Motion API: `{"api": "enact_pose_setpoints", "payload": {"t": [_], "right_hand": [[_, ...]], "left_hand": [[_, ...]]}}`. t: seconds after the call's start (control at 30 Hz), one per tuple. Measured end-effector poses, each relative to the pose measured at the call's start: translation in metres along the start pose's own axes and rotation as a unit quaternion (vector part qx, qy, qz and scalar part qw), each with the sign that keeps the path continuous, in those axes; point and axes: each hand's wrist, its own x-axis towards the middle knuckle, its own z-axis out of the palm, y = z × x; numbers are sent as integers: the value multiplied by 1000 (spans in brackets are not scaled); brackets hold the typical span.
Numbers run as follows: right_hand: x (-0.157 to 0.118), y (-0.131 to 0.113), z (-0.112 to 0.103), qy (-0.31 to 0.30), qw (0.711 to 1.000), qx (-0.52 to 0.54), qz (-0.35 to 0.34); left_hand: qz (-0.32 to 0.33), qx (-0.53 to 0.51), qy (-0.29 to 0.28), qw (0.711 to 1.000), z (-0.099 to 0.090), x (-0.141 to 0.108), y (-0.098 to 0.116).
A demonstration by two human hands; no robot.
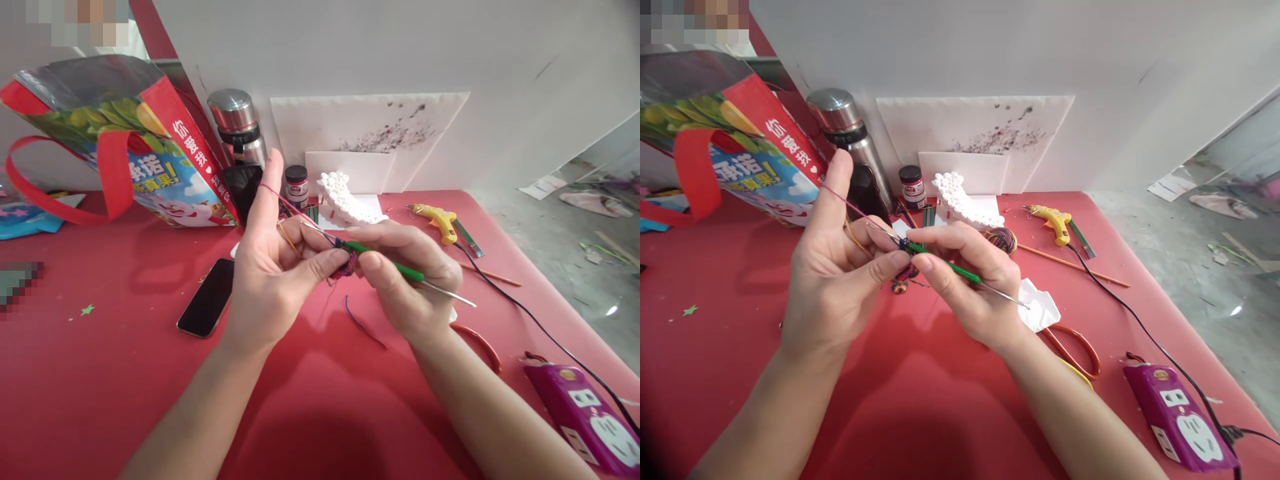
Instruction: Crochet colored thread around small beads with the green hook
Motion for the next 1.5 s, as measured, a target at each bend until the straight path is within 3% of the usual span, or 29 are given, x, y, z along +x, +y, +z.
{"api": "enact_pose_setpoints", "payload": {"t": [0.27, 0.57, 0.83, 1.07, 1.3, 1.4, 1.5], "right_hand": [[-2, 9, 2, -11, 999, 24, -21], [-1, 10, 6, 6, 996, 85, -24], [2, 0, 0, -27, 999, 20, 2], [13, -2, -12, -38, 996, -36, -75], [1, 0, 0, -20, 977, -155, -144], [-4, 3, 3, -1, 974, -153, -166], [-6, 4, 2, -12, 986, -95, -138]], "left_hand": [[17, 27, 30, 999, 5, -4, 2], [11, 20, 6, 1000, -3, 1, -3], [-2, 6, 29, 1000, -2, 4, 3], [-21, -5, 48, 999, -2, 5, 7], [-11, -11, 87, 996, 1, 3, 2], [-47, -64, 78, 994, 0, 5, 3], [-91, -92, 64, 990, -3, 8, 8]]}}
